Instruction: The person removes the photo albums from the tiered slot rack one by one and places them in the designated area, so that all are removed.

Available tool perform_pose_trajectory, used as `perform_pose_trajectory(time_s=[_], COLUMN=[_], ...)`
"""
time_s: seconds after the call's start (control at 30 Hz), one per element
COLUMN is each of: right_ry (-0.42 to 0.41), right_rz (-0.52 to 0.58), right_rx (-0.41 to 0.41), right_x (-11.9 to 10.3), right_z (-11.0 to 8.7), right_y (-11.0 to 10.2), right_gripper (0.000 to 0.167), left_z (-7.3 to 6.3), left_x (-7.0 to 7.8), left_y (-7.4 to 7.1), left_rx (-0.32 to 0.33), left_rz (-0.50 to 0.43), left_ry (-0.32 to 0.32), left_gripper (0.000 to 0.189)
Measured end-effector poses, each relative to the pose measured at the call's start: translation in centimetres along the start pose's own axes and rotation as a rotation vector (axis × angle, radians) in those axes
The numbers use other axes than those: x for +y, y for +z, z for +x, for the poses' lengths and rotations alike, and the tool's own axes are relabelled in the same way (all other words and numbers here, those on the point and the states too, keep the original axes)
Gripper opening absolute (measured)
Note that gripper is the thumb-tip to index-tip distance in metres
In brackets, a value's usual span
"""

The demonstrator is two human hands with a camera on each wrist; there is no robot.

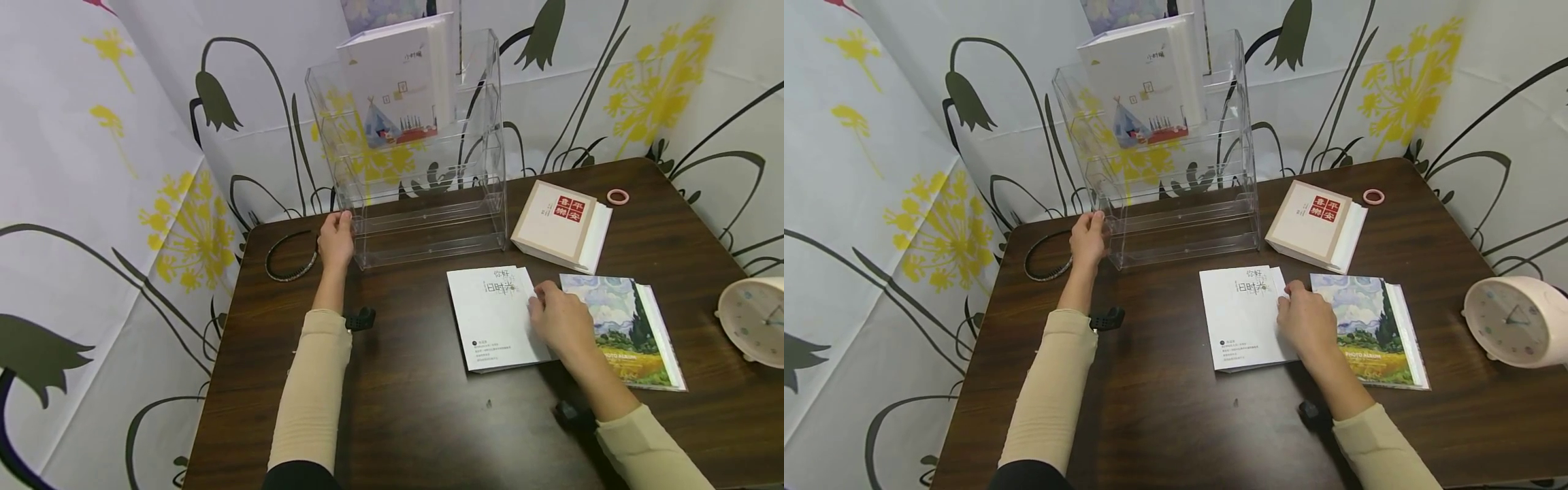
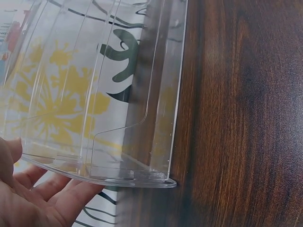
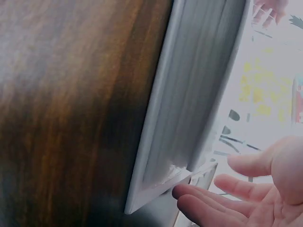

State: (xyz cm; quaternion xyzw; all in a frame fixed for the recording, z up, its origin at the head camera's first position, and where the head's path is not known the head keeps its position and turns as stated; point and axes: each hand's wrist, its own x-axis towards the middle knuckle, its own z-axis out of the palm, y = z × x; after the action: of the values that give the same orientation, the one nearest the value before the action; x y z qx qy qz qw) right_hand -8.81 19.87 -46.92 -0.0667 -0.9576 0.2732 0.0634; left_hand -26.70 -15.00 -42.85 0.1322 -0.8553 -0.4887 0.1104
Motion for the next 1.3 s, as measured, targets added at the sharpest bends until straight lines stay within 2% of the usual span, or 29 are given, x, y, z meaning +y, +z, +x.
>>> perform_pose_trajectory(time_s=[0.23, 0.37, 0.53, 0.67, 0.8, 1.07, 1.3], right_ry=[-0.02, -0.046, -0.136, -0.218, -0.266, -0.274, -0.33], right_rz=[0.027, 0.036, 0.082, 0.143, 0.189, 0.326, 0.412], right_rx=[-0.069, -0.048, 0.01, 0.057, 0.086, 0.049, 0.059], right_x=[-0.1, -0.3, -1.1, -2.4, -4.3, -8.5, -11.1], right_z=[0.5, 1.1, 2.7, 5.0, 8.0, 14.6, 18.8], right_y=[-0.4, -1.2, -2.3, -3.1, -4.2, -6.0, -6.5], right_gripper=[0.034, 0.034, 0.031, 0.034, 0.037, 0.045, 0.047], left_z=[0.0, 0.0, 0.0, 0.1, 0.0, 0.2, 0.2], left_x=[0.1, 0.2, 0.2, 0.1, 0.0, -0.3, -0.3], left_y=[0.0, 0.1, 0.0, -0.1, -0.3, -0.2, -0.2], left_rx=[-0.003, -0.02, -0.014, -0.017, -0.028, -0.038, -0.029], left_rz=[0.01, 0.008, 0.006, -0.002, -0.001, -0.004, -0.008], left_ry=[-0.007, -0.002, 0.006, 0.008, -0.003, -0.006, -0.006], left_gripper=[0.04, 0.041, 0.039, 0.04, 0.041, 0.039, 0.038])
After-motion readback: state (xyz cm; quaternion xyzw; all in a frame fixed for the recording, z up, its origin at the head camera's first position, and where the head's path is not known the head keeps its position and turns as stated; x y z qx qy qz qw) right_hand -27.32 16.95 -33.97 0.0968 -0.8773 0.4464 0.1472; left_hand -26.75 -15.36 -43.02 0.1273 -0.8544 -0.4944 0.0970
